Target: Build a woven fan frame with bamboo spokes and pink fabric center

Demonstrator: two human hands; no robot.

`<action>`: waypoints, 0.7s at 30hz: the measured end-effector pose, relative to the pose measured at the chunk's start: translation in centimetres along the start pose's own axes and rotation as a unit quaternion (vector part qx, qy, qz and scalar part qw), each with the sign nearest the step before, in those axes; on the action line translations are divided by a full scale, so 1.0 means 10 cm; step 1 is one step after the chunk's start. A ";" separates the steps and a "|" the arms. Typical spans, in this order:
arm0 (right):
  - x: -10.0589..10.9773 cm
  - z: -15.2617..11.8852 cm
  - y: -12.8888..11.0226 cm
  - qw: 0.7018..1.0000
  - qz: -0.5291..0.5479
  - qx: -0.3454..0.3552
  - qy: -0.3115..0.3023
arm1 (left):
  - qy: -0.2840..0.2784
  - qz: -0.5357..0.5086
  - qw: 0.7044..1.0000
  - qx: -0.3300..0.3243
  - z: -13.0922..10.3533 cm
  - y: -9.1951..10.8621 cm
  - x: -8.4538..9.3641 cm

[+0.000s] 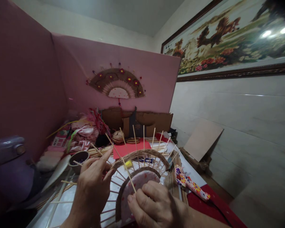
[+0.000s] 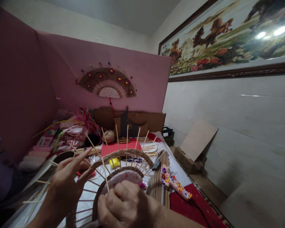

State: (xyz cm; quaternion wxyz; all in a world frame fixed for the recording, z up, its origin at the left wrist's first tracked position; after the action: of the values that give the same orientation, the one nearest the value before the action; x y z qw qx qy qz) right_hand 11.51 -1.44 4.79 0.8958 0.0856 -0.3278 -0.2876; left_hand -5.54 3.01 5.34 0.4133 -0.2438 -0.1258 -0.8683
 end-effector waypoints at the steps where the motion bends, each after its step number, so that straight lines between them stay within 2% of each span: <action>1: -0.01 0.00 -0.01 1.000 -0.003 0.003 0.003 | 0.001 0.002 1.000 0.000 0.00 0.00 0.00; 11: -0.05 0.07 -0.07 0.997 -0.064 0.050 0.011 | 0.001 0.002 1.000 -0.003 0.00 0.00 0.00; 16: -0.07 0.07 -0.10 0.996 -0.066 0.058 0.027 | -0.004 0.006 1.000 0.004 -0.02 -0.02 0.00; 21: -0.08 0.00 -0.10 0.996 -0.057 0.065 0.016 | -0.008 0.004 1.000 0.011 -0.01 -0.02 -0.01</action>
State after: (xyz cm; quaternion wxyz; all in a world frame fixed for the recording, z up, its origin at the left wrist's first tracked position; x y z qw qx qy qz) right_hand 10.58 -1.75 4.01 0.8756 0.1673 -0.3259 -0.3149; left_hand -5.68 3.20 5.20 0.4182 -0.2465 -0.1379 -0.8633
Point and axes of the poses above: each hand's wrist, its own z-axis towards the middle knuckle, its own x-axis out of the back of the hand, y = z × x, the point moved 4 cm from there along z, towards the middle knuckle, and after that the axes turned 10 degrees about -x, right-handed, at the moved point
